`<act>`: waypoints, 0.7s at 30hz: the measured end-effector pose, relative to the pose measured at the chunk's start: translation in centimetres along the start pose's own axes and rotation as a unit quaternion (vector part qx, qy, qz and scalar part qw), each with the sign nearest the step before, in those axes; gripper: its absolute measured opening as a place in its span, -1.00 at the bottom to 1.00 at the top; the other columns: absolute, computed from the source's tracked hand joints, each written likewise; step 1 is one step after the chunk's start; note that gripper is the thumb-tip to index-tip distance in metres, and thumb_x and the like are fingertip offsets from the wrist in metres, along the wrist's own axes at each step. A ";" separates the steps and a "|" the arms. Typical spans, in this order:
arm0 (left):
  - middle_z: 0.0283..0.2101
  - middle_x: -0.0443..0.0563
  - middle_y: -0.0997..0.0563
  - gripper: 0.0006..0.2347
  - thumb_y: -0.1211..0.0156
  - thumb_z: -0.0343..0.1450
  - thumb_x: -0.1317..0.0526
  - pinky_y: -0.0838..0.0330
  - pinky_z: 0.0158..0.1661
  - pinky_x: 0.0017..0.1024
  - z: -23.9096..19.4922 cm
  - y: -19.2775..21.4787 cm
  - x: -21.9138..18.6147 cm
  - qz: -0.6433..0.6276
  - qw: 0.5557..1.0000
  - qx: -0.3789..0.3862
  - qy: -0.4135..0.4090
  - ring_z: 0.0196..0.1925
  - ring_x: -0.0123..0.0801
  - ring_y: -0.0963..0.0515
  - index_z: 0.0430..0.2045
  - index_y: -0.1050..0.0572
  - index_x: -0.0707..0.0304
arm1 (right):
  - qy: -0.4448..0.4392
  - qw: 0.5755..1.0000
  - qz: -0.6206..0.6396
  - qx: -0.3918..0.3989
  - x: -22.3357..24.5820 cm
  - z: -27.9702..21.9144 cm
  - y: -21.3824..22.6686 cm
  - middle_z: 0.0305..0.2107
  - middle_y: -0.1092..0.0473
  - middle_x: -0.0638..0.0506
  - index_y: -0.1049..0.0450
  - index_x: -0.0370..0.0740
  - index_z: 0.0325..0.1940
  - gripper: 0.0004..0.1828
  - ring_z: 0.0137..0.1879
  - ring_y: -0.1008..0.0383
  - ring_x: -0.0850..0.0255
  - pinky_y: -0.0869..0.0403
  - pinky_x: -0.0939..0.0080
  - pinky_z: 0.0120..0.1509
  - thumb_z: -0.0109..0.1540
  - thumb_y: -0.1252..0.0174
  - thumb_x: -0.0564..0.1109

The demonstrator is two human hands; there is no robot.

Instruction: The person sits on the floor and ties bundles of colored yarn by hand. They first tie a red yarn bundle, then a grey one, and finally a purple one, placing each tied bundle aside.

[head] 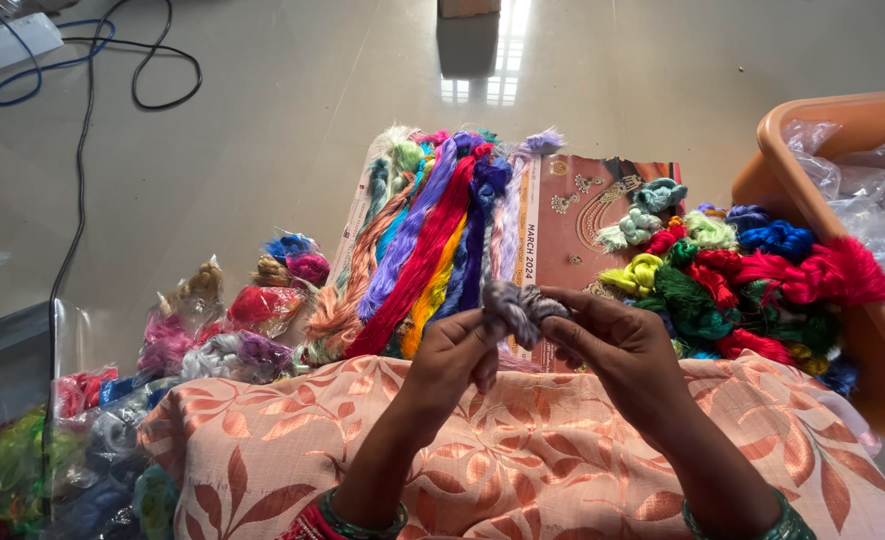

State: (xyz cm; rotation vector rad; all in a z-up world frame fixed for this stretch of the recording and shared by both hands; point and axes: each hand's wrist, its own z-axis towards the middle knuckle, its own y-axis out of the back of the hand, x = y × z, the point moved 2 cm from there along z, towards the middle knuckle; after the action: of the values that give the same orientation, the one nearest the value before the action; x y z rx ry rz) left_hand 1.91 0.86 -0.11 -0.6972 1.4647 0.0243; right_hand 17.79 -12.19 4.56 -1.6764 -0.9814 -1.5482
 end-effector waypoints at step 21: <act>-0.72 -0.14 -0.37 -0.78 -0.05 0.54 0.20 -0.22 -0.65 -0.54 2.3 3.6 5.1 0.025 0.991 -0.121 0.053 -0.73 -0.55 -0.31 -0.22 -0.62 0.35 | 0.088 0.982 -0.163 -0.029 2.1 -0.7 0.4 -0.27 -0.65 0.04 -0.58 -0.33 0.04 -0.73 -0.12 -0.61 0.39 -0.57 0.34 -0.01 0.29 -0.19 -0.18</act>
State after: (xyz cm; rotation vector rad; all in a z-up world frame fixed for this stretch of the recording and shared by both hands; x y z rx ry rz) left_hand 3.16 2.79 -6.37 -0.8704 1.5978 0.2090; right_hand 17.78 -12.79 6.69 -1.4385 -1.1676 -1.9176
